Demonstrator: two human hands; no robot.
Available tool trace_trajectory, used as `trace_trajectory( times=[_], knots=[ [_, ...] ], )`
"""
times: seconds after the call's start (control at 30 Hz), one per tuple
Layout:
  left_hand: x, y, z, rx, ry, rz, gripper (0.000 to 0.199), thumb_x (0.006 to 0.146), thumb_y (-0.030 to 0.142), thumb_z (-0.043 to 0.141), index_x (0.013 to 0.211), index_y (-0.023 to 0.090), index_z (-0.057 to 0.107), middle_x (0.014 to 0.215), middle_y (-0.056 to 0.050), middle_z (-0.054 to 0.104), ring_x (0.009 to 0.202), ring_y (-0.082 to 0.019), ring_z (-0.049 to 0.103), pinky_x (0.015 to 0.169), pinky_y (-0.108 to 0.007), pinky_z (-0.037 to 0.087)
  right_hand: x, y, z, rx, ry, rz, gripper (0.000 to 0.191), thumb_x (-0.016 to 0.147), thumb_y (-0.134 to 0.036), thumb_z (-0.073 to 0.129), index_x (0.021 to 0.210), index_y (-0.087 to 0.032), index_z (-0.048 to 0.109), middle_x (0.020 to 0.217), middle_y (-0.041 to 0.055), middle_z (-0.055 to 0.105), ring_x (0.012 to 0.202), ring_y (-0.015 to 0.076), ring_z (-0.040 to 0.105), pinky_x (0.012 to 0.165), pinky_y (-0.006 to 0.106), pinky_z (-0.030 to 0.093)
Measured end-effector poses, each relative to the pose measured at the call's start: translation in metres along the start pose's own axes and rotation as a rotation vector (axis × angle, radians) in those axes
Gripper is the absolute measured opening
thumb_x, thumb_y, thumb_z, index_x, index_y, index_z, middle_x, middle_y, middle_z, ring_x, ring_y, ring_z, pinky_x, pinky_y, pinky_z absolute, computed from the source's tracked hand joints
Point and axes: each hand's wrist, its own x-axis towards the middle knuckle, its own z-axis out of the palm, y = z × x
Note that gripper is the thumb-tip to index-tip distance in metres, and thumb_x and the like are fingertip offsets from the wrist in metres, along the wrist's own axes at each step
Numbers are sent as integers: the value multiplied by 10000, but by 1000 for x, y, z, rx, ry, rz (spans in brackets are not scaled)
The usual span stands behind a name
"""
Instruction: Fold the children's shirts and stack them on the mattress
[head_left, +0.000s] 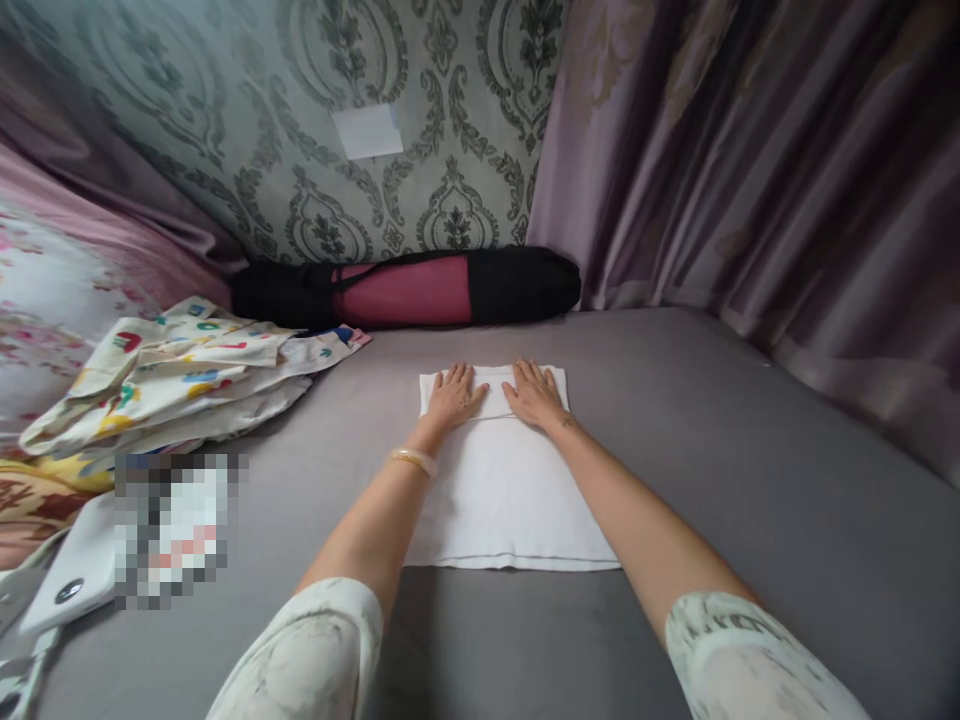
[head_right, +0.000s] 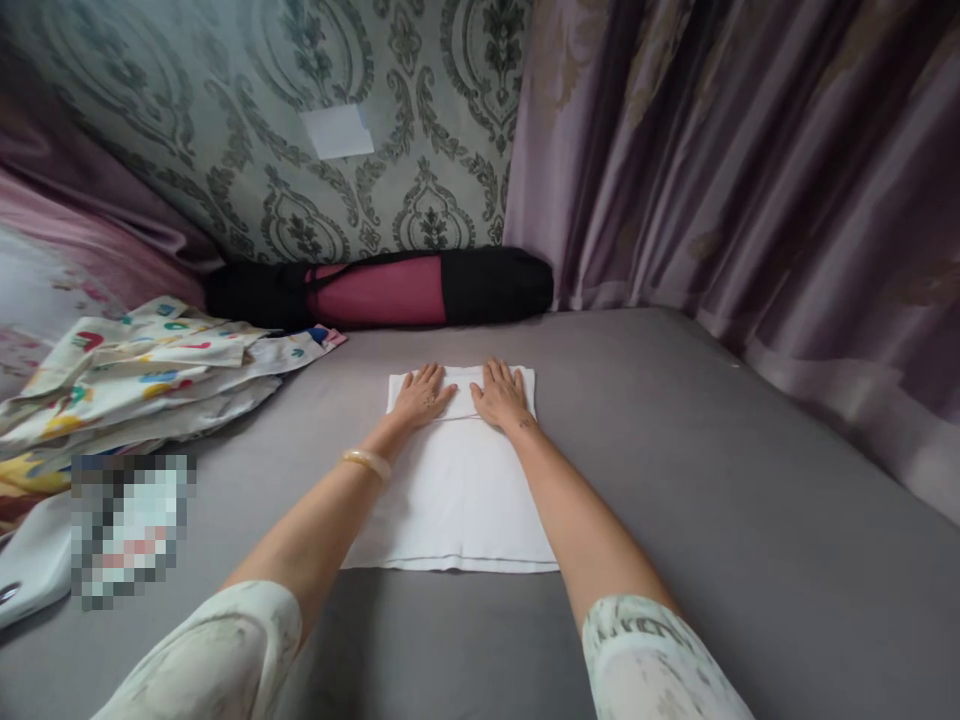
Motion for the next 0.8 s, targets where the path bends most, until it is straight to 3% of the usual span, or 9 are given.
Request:
trace_trajectory(
  times=[0.13, 0.23, 0.37, 0.57, 0.7, 0.8],
  knots=[
    [-4, 1, -13, -30, -79, 11, 694, 971, 539, 199, 1514, 112, 262, 1605, -137, 204, 1491, -248, 140, 1191, -472, 132, 4, 2, -6, 32, -88, 6, 634, 991, -435, 225, 1517, -88, 291, 1614, 105, 180, 1482, 259, 125, 1190, 483, 77],
    [-16, -3, -21, -7, -66, 2, 673, 974, 529, 213, 1519, 136, 250, 1609, -138, 189, 1492, -250, 136, 1188, -479, 131, 2, 8, -15, 68, -139, -11, 619, 997, -436, 188, 1533, -135, 261, 1622, 97, 148, 1489, 246, 95, 1186, 501, 77],
    [-35, -15, -20, 65, 10, 10, 661, 976, 536, 216, 1499, 141, 301, 1592, -153, 240, 1487, -264, 159, 1187, -489, 117, -11, 16, -19, 18, -78, -1, 602, 996, -447, 219, 1540, -192, 251, 1625, 105, 138, 1486, 259, 106, 1180, 509, 87],
    [-37, -25, -9, 53, -29, -54, 720, 970, 570, 154, 1510, 115, 288, 1595, -162, 223, 1488, -260, 152, 1190, -465, 141, -17, 20, -9, -24, -48, 17, 593, 1003, -448, 210, 1531, -188, 284, 1601, 107, 235, 1474, 258, 165, 1183, 490, 84],
    [-37, -25, -16, 48, -70, -39, 710, 970, 570, 154, 1514, 133, 283, 1600, -155, 209, 1489, -265, 140, 1186, -483, 141, -18, 22, -14, 0, -72, 8, 600, 1006, -455, 195, 1538, -187, 259, 1609, 109, 206, 1477, 258, 152, 1182, 490, 98],
    [-51, -19, -22, 78, -36, 38, 694, 973, 561, 175, 1519, 144, 275, 1605, -141, 195, 1495, -263, 94, 1195, -486, 86, -29, 19, -20, 2, -60, -76, 600, 1005, -451, 204, 1545, -191, 240, 1622, 106, 149, 1488, 254, 101, 1184, 502, 71]
  ],
)
